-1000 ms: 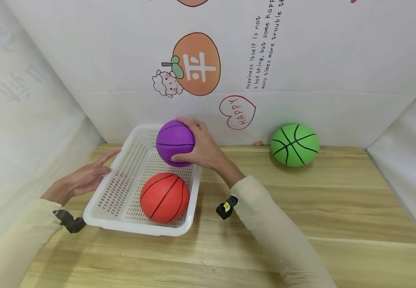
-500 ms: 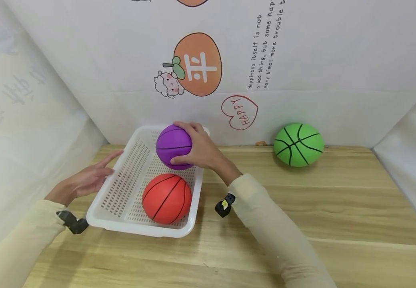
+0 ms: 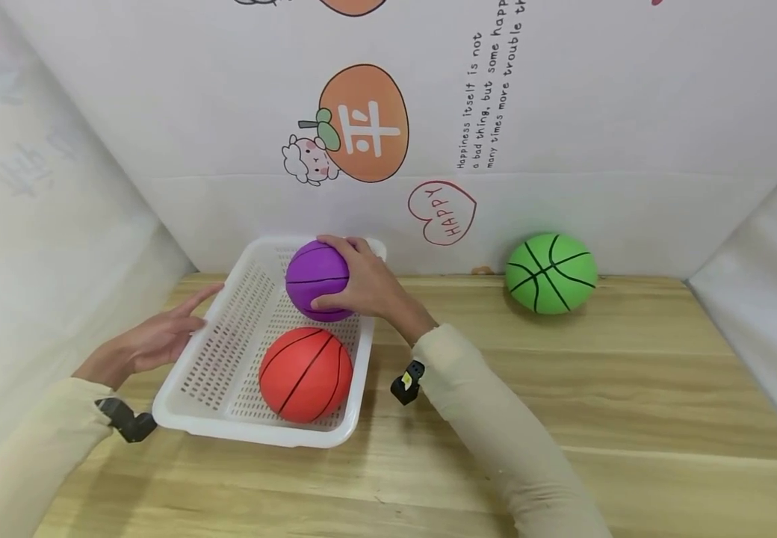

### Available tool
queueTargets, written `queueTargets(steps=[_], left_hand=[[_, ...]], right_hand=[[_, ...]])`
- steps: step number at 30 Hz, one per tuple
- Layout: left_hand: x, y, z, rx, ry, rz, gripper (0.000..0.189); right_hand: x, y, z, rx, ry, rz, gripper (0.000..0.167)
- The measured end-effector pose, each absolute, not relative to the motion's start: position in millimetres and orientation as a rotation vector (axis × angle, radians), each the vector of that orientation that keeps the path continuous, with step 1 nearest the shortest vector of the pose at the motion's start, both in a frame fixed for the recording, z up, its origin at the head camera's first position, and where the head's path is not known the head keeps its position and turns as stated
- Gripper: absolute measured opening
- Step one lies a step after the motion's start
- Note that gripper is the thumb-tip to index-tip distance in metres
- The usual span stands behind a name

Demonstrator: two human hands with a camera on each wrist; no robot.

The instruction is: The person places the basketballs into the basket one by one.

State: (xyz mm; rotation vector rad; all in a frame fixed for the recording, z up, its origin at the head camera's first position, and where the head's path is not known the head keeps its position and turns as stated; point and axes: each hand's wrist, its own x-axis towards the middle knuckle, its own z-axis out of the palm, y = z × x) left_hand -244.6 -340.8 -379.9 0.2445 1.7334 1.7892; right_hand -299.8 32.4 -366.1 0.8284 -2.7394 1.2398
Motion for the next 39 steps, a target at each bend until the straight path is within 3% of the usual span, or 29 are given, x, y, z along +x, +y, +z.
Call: queueTargets(steps=[26,39], left_hand=[[-244,-337,-383,0.199,1.757,1.787,0.073],[-244,-339,-380,0.189,1.777,1.786,0.074]], right_hand=[[-308,24,-384,0.734,-2.776,1.038,0.097],[-306,18,-383,0.835,-2.771,0.927,0.092]])
